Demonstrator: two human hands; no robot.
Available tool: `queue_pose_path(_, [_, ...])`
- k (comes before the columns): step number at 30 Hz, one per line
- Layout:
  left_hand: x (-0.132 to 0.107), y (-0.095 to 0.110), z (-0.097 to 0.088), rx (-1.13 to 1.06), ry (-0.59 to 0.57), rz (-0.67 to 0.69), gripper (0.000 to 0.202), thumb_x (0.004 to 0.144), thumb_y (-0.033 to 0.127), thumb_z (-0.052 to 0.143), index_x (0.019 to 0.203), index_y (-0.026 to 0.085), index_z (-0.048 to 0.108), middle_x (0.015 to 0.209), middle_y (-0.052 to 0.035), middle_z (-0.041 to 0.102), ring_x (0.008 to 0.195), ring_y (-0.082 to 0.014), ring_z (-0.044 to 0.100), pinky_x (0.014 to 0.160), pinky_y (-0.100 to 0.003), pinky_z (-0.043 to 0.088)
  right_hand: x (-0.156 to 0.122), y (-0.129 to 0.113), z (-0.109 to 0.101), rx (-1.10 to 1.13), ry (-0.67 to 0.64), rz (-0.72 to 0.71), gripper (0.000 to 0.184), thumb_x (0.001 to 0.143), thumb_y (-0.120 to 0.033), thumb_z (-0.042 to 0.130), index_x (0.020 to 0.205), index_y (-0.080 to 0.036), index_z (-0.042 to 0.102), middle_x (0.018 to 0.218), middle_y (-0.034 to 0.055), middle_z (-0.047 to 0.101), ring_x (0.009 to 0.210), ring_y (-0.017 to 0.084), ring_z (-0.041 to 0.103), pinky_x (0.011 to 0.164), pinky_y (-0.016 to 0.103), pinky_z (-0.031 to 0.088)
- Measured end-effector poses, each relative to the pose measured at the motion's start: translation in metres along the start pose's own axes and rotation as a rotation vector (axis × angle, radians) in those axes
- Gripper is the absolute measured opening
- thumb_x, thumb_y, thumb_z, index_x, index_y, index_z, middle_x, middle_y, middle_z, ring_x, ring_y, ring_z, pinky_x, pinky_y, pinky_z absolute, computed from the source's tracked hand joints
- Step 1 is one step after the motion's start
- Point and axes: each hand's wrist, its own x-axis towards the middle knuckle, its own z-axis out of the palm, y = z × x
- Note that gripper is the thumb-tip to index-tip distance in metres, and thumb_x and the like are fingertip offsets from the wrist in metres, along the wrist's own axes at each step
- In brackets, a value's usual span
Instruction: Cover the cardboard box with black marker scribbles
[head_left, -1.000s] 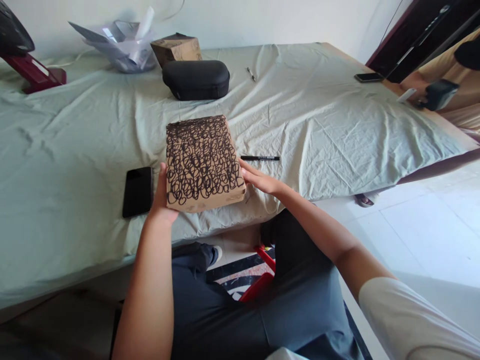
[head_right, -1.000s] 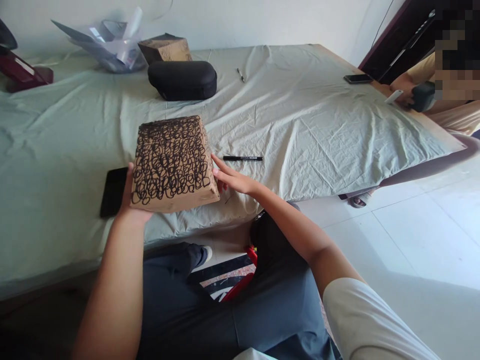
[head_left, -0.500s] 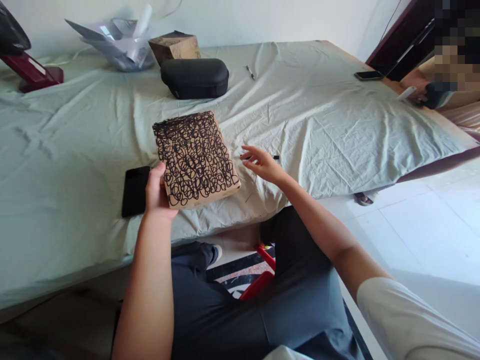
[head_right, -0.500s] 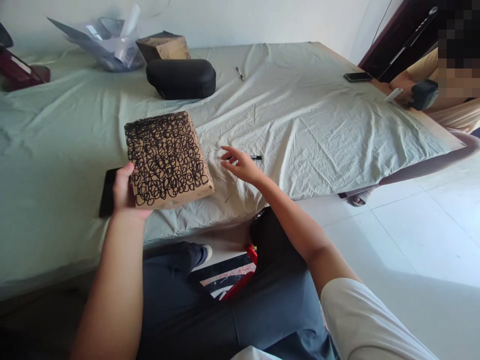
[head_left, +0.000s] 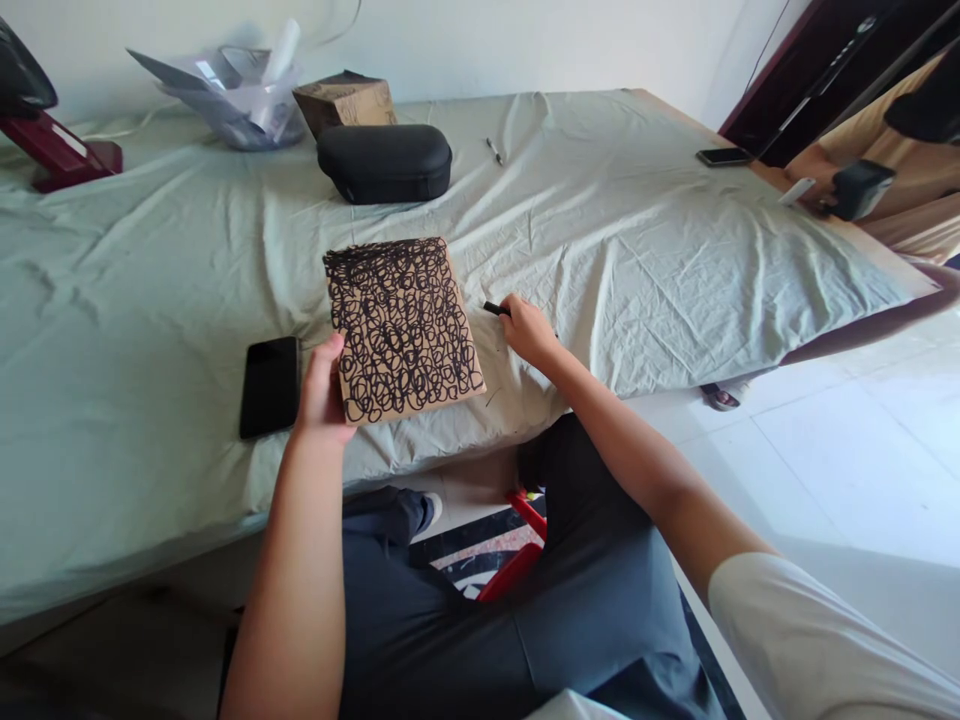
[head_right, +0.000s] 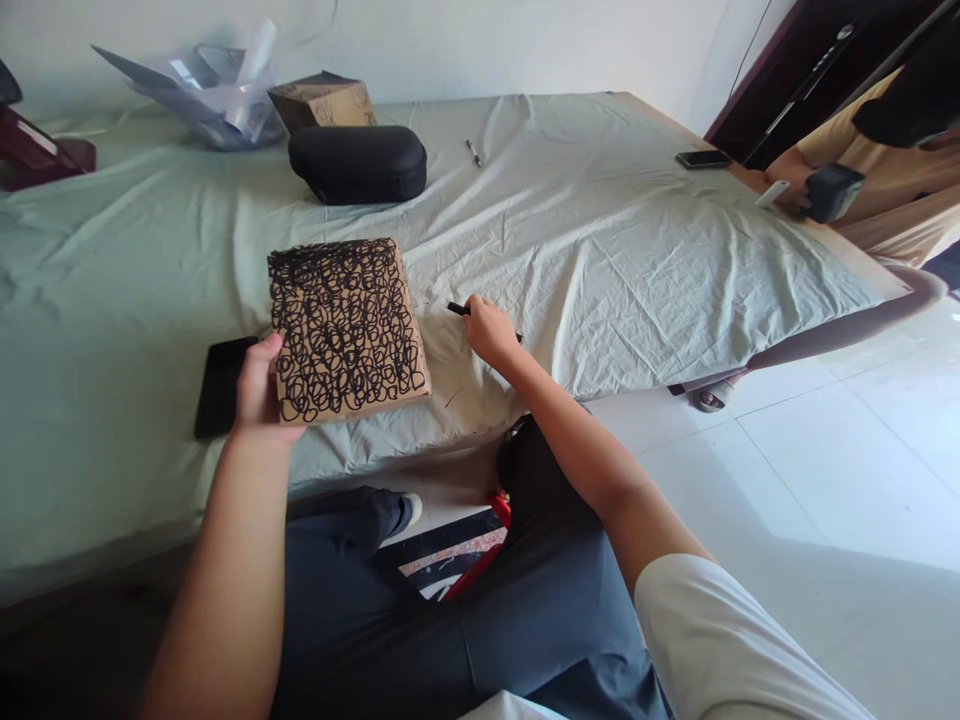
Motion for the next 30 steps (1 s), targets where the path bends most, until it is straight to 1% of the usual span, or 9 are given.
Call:
queue_pose_path(3, [0.0006,0.0000,0.0001,0.003,-0.001,0.038,0.056,0.071,0.056,0.091,0.111,0.019,0.078,0.124,-0.0129,0.084,0.140,-0.0397,0.070,0.111,-0.053,0.068,0.0000,-0.0006,-0.0018,0.052,0.002,0.016,0.036,0.114,-0.022,0.043,0.142,-0.010,0.063,0.135,0.0242,0.079,0.117,0.034,0.070,0.087,0.037,0.046])
queue_pose_path(6, [0.0006,-0.0004,0.0005,0.011,-0.003,0.051,0.056,0.071,0.057,0.091,0.109,0.018,0.078,0.118,-0.0128,0.085,0.137,-0.0393,0.072,0.110,-0.052,0.068,-0.0023,-0.0025,-0.0030,0.066,0.008,0.026,0.034,0.115,-0.025,0.046,0.140,-0.012,0.066,0.129,0.0221,0.081,0.114,0.034,0.073,0.083,0.035,0.045])
queue_pose_path(10, [-0.0006,-0.0007,0.0012,0.006,0.014,0.048,0.048,0.073,0.054,0.090,0.103,0.019,0.077,0.113,-0.0100,0.085,0.134,-0.0378,0.074,0.108,-0.050,0.069,-0.0049,-0.0036,-0.0035,0.054,0.017,0.023,0.035,0.117,-0.031,0.047,0.138,-0.016,0.071,0.123,0.0198,0.084,0.110,0.035,0.075,0.080,0.035,0.043])
queue_pose_path(14, [-0.0012,-0.0005,0.0011,-0.002,0.008,0.025,0.045,0.075,0.052,0.088,0.104,0.019,0.077,0.114,-0.0093,0.086,0.131,-0.0363,0.076,0.106,-0.049,0.070,-0.0044,-0.0010,-0.0014,0.059,0.039,0.011,0.037,0.117,-0.034,0.048,0.140,-0.019,0.072,0.119,0.0172,0.085,0.108,0.034,0.076,0.079,0.035,0.043])
queue_pose_path(16, [-0.0011,-0.0005,0.0008,-0.001,0.000,0.015,0.046,0.076,0.053,0.087,0.106,0.019,0.078,0.115,-0.0094,0.086,0.131,-0.0365,0.077,0.105,-0.050,0.070,-0.0035,0.0010,0.0005,0.067,0.045,0.021,0.036,0.117,-0.034,0.049,0.140,-0.019,0.072,0.119,0.0164,0.085,0.106,0.033,0.076,0.079,0.034,0.043])
queue_pose_path(20, [-0.0015,-0.0006,0.0011,-0.006,-0.006,0.002,0.053,0.072,0.055,0.091,0.109,0.019,0.078,0.117,-0.0098,0.086,0.130,-0.0376,0.077,0.106,-0.050,0.069,-0.0020,0.0032,0.0034,0.096,0.057,0.024,0.034,0.115,-0.036,0.051,0.139,-0.020,0.071,0.117,0.0151,0.085,0.102,0.031,0.075,0.077,0.033,0.042])
queue_pose_path(24, [-0.0031,-0.0008,0.0023,-0.010,-0.040,-0.012,0.060,0.071,0.058,0.092,0.114,0.020,0.076,0.120,-0.0115,0.086,0.133,-0.0382,0.075,0.109,-0.050,0.067,-0.0020,0.0031,0.0035,0.113,0.072,0.020,0.033,0.114,-0.033,0.051,0.136,-0.020,0.071,0.114,0.0143,0.084,0.097,0.029,0.073,0.076,0.032,0.041])
queue_pose_path(27, [-0.0040,-0.0013,0.0033,-0.002,-0.061,-0.014,0.058,0.073,0.057,0.092,0.114,0.020,0.074,0.124,-0.0127,0.085,0.135,-0.0380,0.074,0.109,-0.049,0.066,-0.0028,0.0027,0.0021,0.129,0.081,0.014,0.033,0.113,-0.033,0.053,0.136,-0.019,0.071,0.111,0.0131,0.083,0.094,0.027,0.072,0.075,0.032,0.041])
queue_pose_path(30, [-0.0042,-0.0023,0.0037,0.005,-0.074,-0.005,0.054,0.076,0.054,0.090,0.115,0.021,0.073,0.129,-0.0121,0.084,0.136,-0.0374,0.073,0.109,-0.048,0.065,-0.0039,0.0020,0.0006,0.147,0.088,0.007,0.033,0.111,-0.035,0.055,0.135,-0.020,0.073,0.106,0.0111,0.083,0.092,0.026,0.071,0.075,0.031,0.042])
